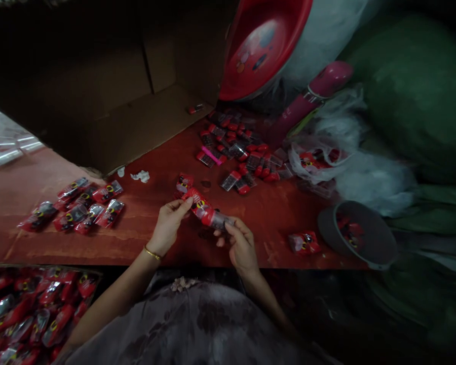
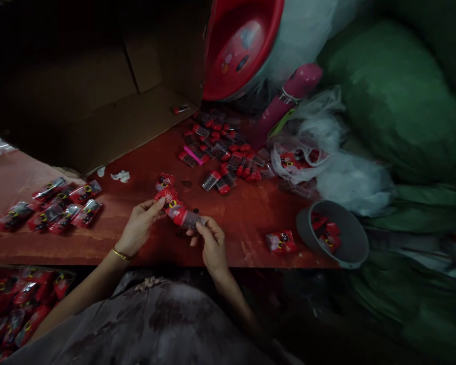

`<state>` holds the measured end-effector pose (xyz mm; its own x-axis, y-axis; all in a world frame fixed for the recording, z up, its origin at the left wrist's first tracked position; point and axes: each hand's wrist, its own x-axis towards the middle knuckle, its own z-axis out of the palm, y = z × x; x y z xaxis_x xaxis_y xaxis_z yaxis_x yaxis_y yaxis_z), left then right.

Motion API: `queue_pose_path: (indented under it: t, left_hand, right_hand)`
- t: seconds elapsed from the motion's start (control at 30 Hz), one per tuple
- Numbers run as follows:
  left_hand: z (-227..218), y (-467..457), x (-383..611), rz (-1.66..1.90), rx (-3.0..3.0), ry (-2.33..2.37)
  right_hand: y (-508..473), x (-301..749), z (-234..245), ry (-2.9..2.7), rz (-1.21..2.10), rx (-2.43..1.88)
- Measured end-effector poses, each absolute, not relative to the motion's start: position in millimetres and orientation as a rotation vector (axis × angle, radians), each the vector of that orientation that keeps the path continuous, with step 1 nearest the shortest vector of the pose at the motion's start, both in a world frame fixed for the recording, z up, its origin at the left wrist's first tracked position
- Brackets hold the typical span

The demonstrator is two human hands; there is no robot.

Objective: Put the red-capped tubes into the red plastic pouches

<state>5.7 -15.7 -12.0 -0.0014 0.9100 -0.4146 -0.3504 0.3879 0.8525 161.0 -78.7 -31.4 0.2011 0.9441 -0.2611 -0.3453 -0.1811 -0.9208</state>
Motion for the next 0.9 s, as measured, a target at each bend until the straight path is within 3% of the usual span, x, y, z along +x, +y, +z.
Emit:
queue_pose_path:
  t: [0.17,0.47,0.9]
  left_hand:
    - [-13.5,-20.4,8.7,1.157,0.764,1.117]
    - [-16.9,-23.2,14.6,1.1,0.692,1.036]
    - [-18.5,-21.2,12.2,1.15,0.701,1.148]
  right_hand:
    - [-76.9,154.0,-30.8,-0.547,1.422,-1.207]
    - [-82.6,148.6,-44.3,-0.816,1.2,-1.207]
    - [-76.1,147.2,-46.8,-0.696,1.325,-1.198]
